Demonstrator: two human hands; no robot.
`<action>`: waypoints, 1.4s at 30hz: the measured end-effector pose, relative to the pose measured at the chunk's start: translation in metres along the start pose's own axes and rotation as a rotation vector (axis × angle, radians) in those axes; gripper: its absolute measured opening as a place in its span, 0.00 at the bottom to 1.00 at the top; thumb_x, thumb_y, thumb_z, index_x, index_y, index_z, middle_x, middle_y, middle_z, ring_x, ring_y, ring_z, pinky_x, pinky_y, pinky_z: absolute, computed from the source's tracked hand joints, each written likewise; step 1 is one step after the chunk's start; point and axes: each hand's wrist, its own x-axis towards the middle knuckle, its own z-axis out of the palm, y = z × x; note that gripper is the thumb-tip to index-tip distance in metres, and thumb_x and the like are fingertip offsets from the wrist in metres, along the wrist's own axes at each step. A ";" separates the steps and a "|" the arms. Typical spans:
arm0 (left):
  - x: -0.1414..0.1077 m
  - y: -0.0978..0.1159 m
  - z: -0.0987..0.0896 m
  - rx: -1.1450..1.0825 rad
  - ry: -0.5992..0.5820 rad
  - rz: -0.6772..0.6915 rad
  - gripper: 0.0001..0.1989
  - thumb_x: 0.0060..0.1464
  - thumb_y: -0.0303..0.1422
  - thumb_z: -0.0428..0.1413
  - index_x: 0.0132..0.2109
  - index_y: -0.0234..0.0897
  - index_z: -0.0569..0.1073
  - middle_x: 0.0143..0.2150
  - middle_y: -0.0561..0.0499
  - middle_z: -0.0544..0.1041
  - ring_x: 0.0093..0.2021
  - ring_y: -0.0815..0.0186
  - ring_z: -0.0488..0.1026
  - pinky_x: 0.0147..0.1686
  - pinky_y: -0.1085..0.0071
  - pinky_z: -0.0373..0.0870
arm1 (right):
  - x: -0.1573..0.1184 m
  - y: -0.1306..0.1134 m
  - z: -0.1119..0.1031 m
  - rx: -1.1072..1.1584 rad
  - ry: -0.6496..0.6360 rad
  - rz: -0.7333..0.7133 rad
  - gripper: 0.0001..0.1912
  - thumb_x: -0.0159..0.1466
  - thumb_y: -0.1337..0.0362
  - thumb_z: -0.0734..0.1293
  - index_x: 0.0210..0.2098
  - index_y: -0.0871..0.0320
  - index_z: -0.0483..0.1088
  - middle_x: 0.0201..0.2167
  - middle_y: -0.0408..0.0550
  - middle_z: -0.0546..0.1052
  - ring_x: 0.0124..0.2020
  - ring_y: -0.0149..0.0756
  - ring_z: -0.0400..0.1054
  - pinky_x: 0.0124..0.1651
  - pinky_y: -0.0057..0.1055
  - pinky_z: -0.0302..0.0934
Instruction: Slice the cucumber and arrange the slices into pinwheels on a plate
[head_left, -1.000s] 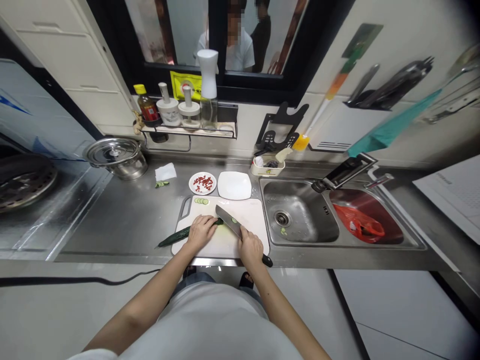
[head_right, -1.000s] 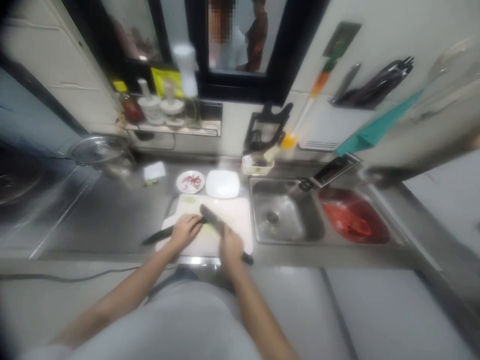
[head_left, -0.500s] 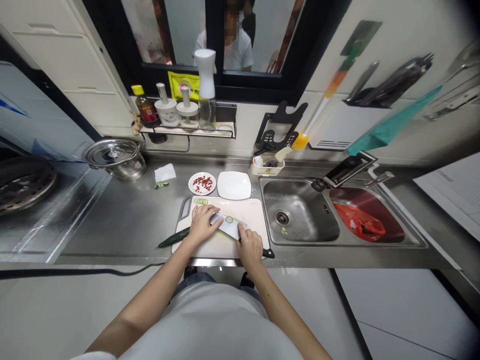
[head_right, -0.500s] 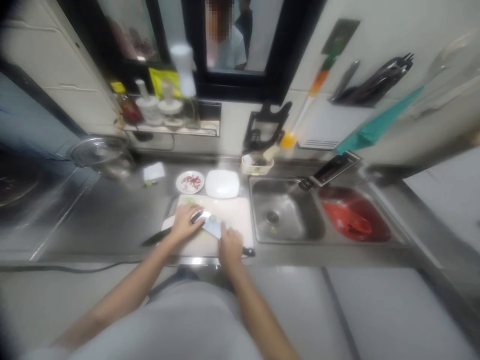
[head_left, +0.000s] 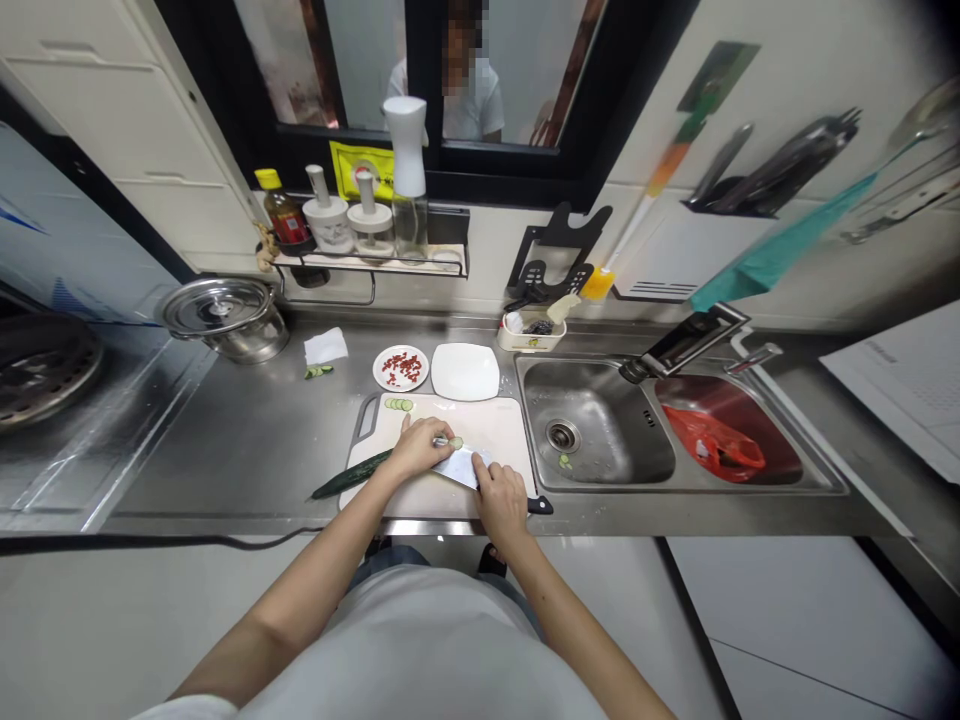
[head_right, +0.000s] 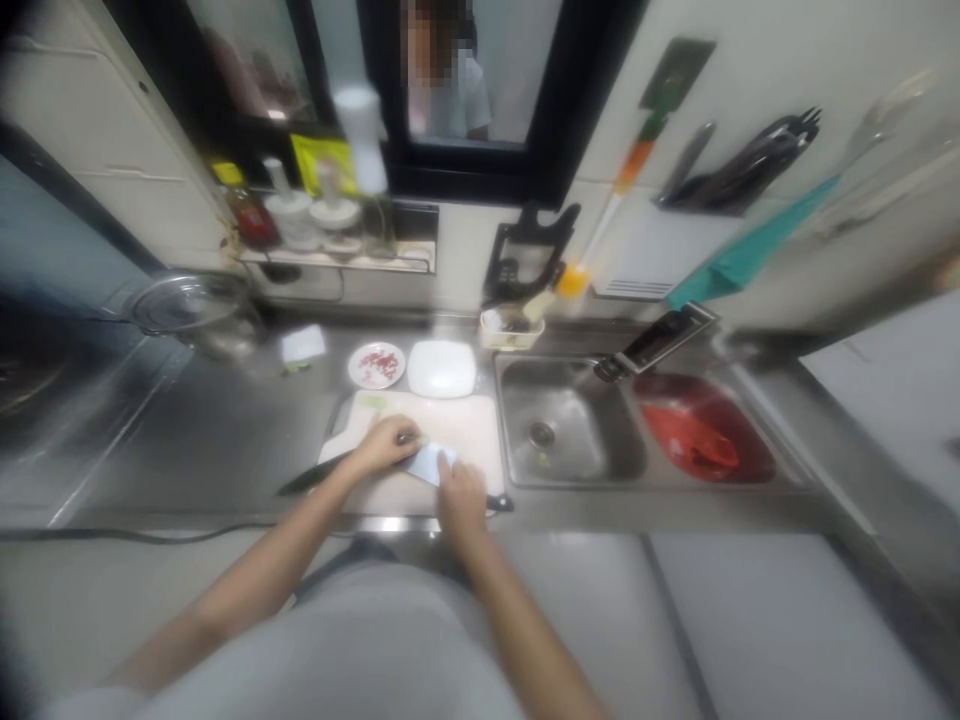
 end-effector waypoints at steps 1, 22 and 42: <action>0.001 -0.001 0.001 -0.015 0.011 -0.013 0.09 0.53 0.38 0.56 0.37 0.40 0.77 0.40 0.51 0.78 0.44 0.62 0.71 0.56 0.57 0.57 | -0.001 0.000 0.000 0.004 -0.004 0.001 0.24 0.61 0.69 0.64 0.58 0.58 0.65 0.33 0.50 0.71 0.35 0.39 0.59 0.39 0.34 0.48; 0.035 -0.065 -0.013 0.079 0.212 -0.650 0.15 0.54 0.45 0.55 0.37 0.40 0.78 0.40 0.46 0.80 0.41 0.61 0.75 0.38 0.71 0.65 | -0.019 0.022 0.000 0.073 -0.237 0.217 0.24 0.62 0.67 0.64 0.58 0.55 0.64 0.39 0.49 0.74 0.41 0.38 0.65 0.43 0.32 0.50; 0.042 -0.070 -0.008 0.263 0.242 -0.589 0.13 0.56 0.38 0.51 0.38 0.39 0.77 0.41 0.42 0.79 0.43 0.57 0.74 0.39 0.68 0.66 | -0.022 0.022 0.004 0.139 -0.235 0.265 0.23 0.62 0.67 0.63 0.58 0.55 0.65 0.39 0.48 0.74 0.42 0.38 0.65 0.45 0.31 0.51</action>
